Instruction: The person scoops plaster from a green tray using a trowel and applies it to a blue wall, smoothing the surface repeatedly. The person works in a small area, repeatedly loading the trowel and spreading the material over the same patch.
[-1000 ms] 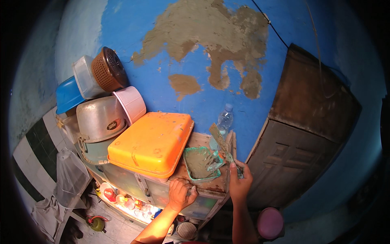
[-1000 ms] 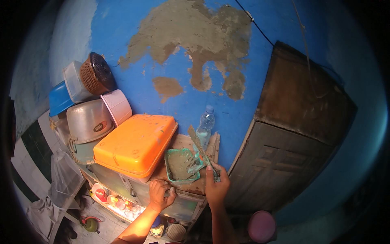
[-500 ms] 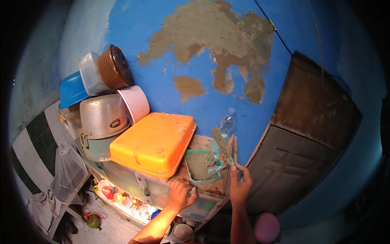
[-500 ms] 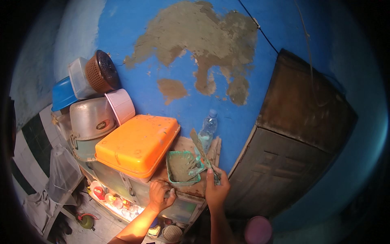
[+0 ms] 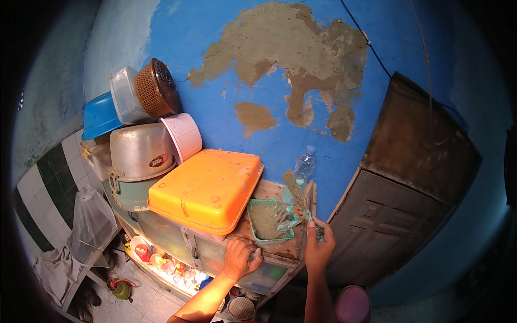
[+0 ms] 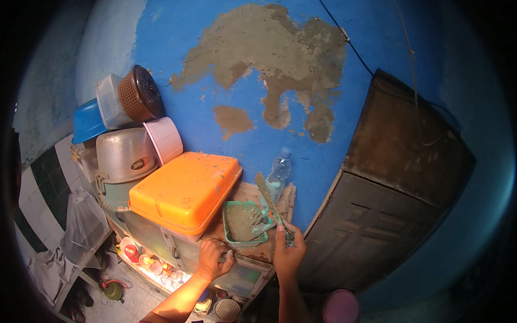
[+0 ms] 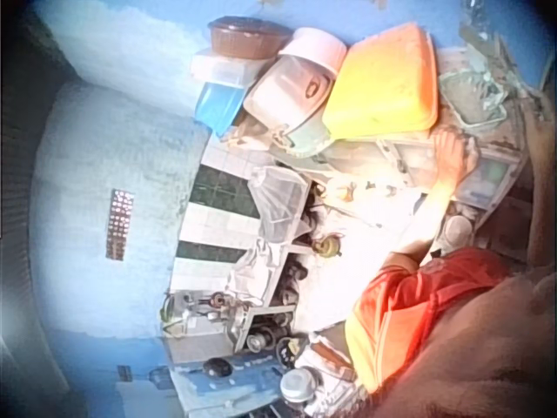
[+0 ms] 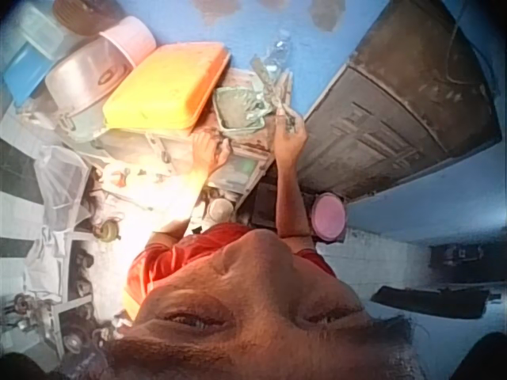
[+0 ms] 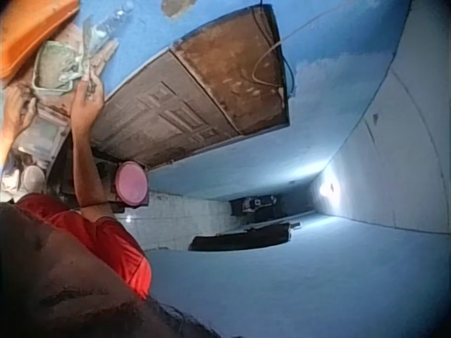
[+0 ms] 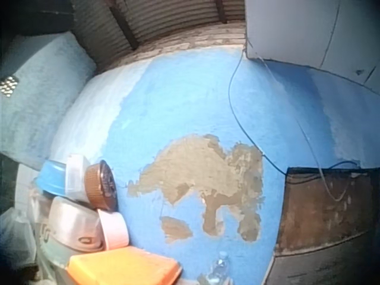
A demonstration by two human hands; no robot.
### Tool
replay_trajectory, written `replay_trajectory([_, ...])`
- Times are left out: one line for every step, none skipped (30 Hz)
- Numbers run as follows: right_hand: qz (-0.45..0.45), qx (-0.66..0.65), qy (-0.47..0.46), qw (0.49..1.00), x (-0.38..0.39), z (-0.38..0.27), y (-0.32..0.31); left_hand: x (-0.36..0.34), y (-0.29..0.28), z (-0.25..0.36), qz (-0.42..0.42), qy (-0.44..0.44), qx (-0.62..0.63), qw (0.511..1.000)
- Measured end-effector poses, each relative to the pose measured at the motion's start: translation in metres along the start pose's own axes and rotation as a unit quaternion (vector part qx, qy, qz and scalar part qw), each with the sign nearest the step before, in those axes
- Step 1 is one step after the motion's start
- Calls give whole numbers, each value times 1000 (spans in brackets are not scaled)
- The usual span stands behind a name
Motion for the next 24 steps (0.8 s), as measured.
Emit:
replay_trajectory([2,2,-6,1000,0,-2,0,0,0,0,0,-1,0,1000])
replay_trajectory([4,3,-11,1000,0,-3,0,-1,-1,0,0,-1,0,1000])
replay_trajectory([6,5,-17,1000,0,-3,0,-1,-1,0,1,-2,0,1000])
replay_trajectory([6,3,-17,1000,0,-2,0,-1,-1,0,2,-2,0,1000])
replay_trajectory([7,1,-16,1000,-1,1,0,-2,-1,0,4,-2,1,1000])
replay_trajectory([6,-1,-14,1000,-1,2,0,-3,-2,1,5,-3,3,1000])
replay_trajectory([9,5,-15,1000,0,2,0,-4,-3,1,7,-3,4,1000])
replay_trajectory([11,10,-16,1000,0,1,-1,-3,-3,1,7,-3,6,1000])
replay_trajectory([14,16,-19,1000,0,0,-1,-3,-2,0,8,-3,8,1000])
replay_trajectory([13,17,-20,1000,0,0,-1,-2,-1,-1,10,-2,11,1000])
replay_trajectory([12,18,-21,1000,0,2,-2,-2,-1,-1,9,-4,12,1000])
replay_trajectory([11,18,-21,1000,0,1,-1,-3,-2,-1,9,-5,12,1000])
replay_trajectory([9,12,-15,1000,0,0,0,-3,-3,-1,9,-6,12,1000])
replay_trajectory([8,7,-9,1000,2,-5,0,-2,-3,-1,12,-7,12,1000])
replay_trajectory([6,1,-3,1000,2,-9,1,-2,-4,-1,15,-8,12,1000])
replay_trajectory([7,-2,1,1000,2,-9,1,-2,-5,-1,18,-8,12,1000])
replay_trajectory([7,-4,5,1000,3,-9,1,-2,-5,-1,20,-11,15,1000])
replay_trajectory([7,-6,8,1000,3,-9,0,-2,-6,-1,22,-14,18,999])
replay_trajectory([6,-3,7,1000,3,-9,0,-2,-6,-2,24,-16,21,999])
replay_trajectory([6,1,6,1000,3,-9,0,-2,-6,-2,22,-19,19,999])
replay_trajectory([6,4,5,1000,3,-9,0,-2,-6,-2,20,-21,19,999])
replay_trajectory([4,0,9,1000,3,-10,0,-2,-5,-2,17,-23,18,999])
replay_trajectory([3,-4,13,1000,3,-10,0,-3,-5,-3,14,-25,18,999])
replay_trajectory([1,-9,18,1000,3,-10,0,-3,-6,-2,11,-27,17,999])
Point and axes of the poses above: each hand's wrist, its own x-axis away from the middle knuckle, its own y-axis out of the palm, z = x × y, the point moved 10 cm from there along -x, towards the middle knuckle, and after that the axes turned 7 degrees about y, right-handed, at the moved point
